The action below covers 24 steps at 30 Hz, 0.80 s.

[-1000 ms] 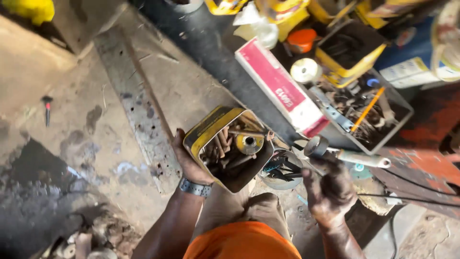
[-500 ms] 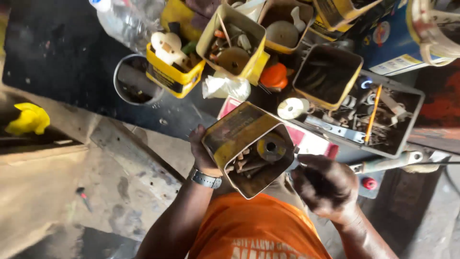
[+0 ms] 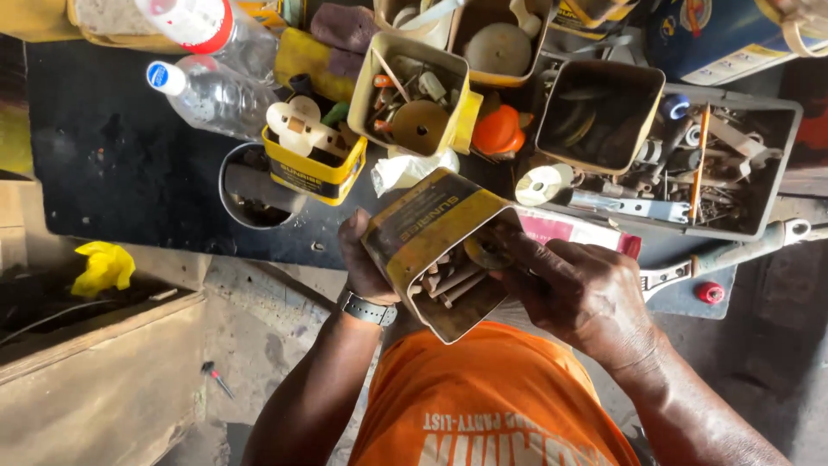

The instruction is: The person searches through several small metal tins on a cluttered workbench, moving items aside and inspecting contents. They pick up a small metal part from one tin, examine it, and then walk toward a red motorcycle while holding the part.

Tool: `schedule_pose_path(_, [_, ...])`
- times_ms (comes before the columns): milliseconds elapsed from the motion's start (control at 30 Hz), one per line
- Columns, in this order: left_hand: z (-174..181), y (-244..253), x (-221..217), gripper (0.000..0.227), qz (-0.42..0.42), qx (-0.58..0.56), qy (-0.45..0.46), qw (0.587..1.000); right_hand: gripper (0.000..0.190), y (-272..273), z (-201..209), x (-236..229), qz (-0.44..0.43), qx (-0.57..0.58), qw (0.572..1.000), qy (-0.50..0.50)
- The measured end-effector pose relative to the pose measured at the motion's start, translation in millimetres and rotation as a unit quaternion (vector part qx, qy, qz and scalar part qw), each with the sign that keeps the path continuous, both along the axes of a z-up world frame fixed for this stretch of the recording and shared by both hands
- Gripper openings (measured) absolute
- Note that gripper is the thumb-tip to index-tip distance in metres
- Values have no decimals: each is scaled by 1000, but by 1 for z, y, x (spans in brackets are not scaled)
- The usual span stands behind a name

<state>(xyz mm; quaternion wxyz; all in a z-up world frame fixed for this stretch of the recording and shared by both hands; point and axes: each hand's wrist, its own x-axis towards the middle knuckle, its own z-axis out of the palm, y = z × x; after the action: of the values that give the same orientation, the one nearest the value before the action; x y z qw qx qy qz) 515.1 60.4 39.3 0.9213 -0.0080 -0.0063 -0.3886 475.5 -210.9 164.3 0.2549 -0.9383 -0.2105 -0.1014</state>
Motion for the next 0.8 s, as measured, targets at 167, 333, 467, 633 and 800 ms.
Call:
schedule_pose_path(167, [-4,-11,-18,74,28,-20,58,998,40,-21,-7,-21,7,15,1000,-7])
schedule_pose_path(333, [-2,-23,-32,99,-23,19,28,999,40,-47,-1,-35,32,64,997,15])
schedule_pose_path(467, [-25,-27,-39,80,20,-12,76,997,46,-70,-7,-48,32,91,995,20])
schedule_pose_path(633, [-2,-63,-40,85,22,74,67,995,36,-61,28,-37,91,-6,996,-1])
schedule_pose_path(800, [-8,-101,-42,77,9,81,37,996,55,-51,7,-22,192,-194,960,56])
